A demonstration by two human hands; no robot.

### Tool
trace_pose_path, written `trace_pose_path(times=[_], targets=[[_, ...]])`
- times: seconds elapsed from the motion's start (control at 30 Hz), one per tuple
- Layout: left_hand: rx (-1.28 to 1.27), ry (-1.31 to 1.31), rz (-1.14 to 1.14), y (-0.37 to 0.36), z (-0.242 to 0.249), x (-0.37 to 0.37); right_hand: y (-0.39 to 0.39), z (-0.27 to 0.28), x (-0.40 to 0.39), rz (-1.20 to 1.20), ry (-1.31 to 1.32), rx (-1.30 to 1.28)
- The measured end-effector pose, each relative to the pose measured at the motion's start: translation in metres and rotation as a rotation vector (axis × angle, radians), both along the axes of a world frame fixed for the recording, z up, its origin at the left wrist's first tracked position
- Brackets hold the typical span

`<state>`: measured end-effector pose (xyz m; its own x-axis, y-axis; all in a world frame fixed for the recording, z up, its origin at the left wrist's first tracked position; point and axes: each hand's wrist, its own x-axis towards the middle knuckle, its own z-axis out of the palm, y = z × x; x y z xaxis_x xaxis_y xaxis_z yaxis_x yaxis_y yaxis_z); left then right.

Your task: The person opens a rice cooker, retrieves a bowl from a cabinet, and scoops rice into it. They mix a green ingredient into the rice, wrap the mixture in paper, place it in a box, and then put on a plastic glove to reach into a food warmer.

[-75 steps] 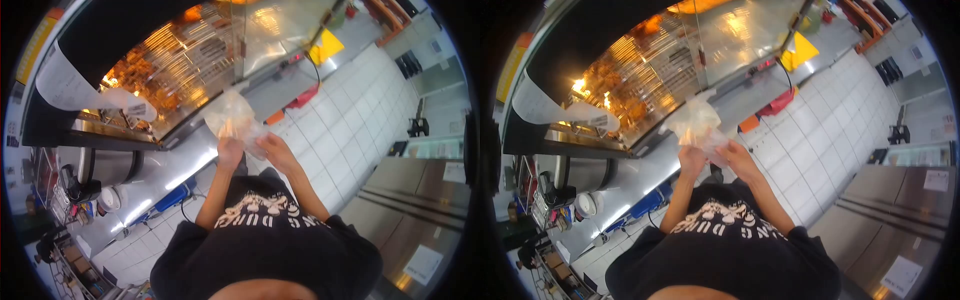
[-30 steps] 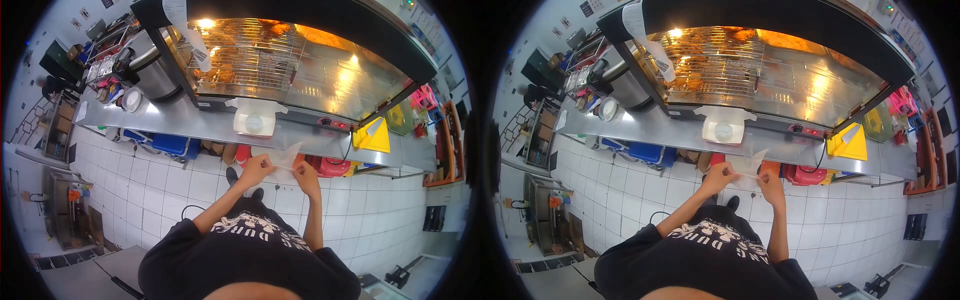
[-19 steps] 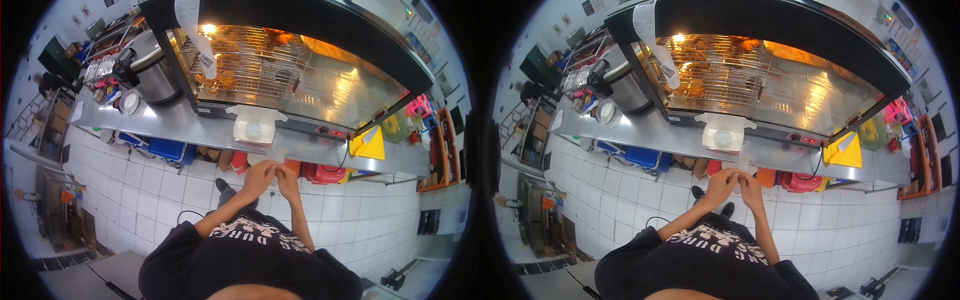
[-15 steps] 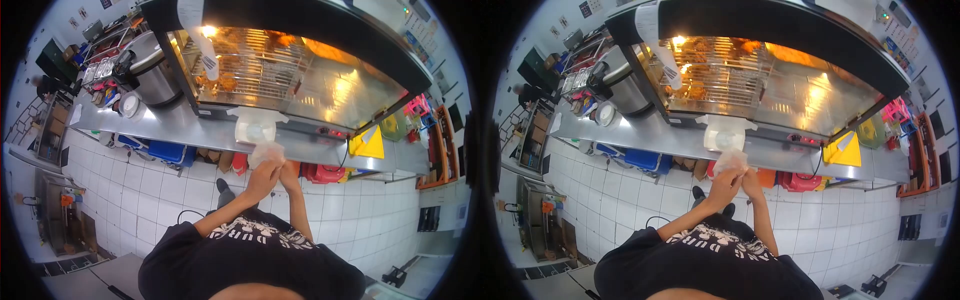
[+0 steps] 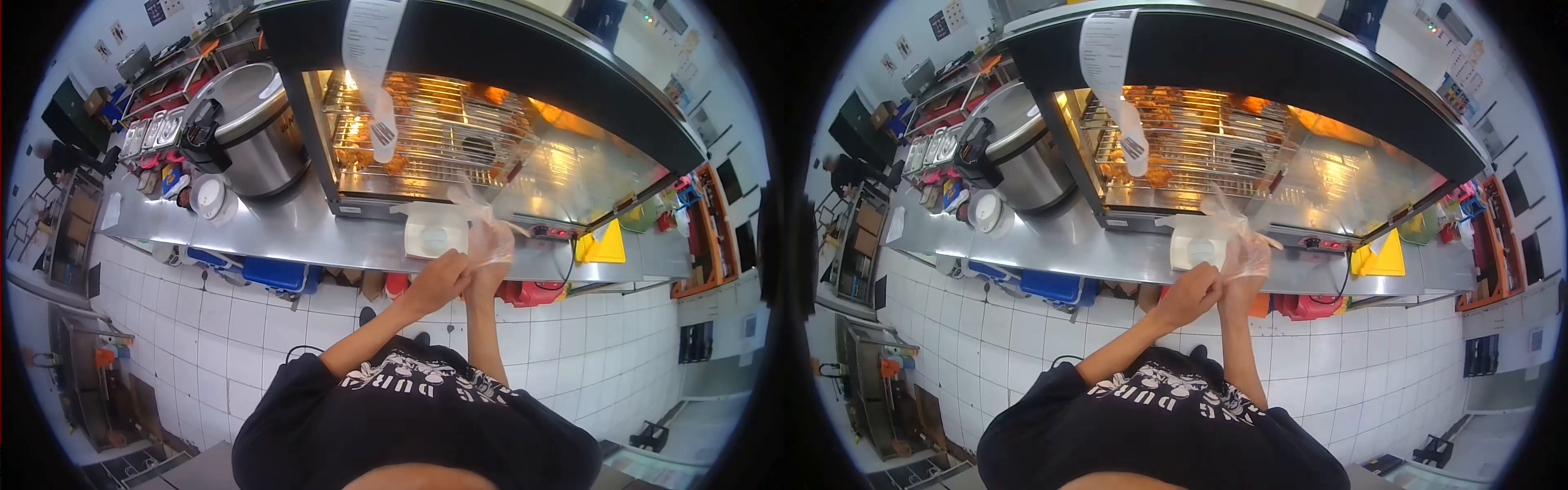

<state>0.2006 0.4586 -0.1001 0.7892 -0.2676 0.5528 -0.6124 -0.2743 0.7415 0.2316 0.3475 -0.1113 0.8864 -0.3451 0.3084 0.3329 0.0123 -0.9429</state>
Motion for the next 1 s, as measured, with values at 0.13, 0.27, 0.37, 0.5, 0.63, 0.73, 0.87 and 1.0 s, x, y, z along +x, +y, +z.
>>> trace_pose_path(times=[0.13,0.27,0.37,0.5,0.63,0.73,0.87,1.0], targets=[[-0.012,-0.219,-0.066,0.019,-0.002,0.003,0.026,0.006,0.028,0.209,-0.007,0.026],[-0.014,-0.062,-0.134,0.039,-0.023,0.011,0.033,0.013,0.056,0.375,-0.037,0.085],[-0.182,0.079,-0.055,0.057,-0.005,0.027,0.070,0.052,0.068,0.637,0.173,-0.231],[-0.121,0.209,-0.106,0.087,-0.026,0.025,0.088,0.017,0.143,0.211,-0.028,-1.271],[-0.162,0.472,-0.025,0.135,-0.025,0.028,0.122,0.028,0.194,0.017,-0.053,-1.347],[-0.202,0.427,0.043,0.149,-0.016,0.021,0.122,0.023,0.236,0.035,-0.025,-1.159],[-0.257,0.309,0.177,0.167,0.007,0.032,0.112,0.014,0.281,0.106,0.007,-0.792],[-0.296,0.234,0.228,0.179,0.021,0.044,0.111,-0.018,0.291,0.142,0.051,-0.416]])
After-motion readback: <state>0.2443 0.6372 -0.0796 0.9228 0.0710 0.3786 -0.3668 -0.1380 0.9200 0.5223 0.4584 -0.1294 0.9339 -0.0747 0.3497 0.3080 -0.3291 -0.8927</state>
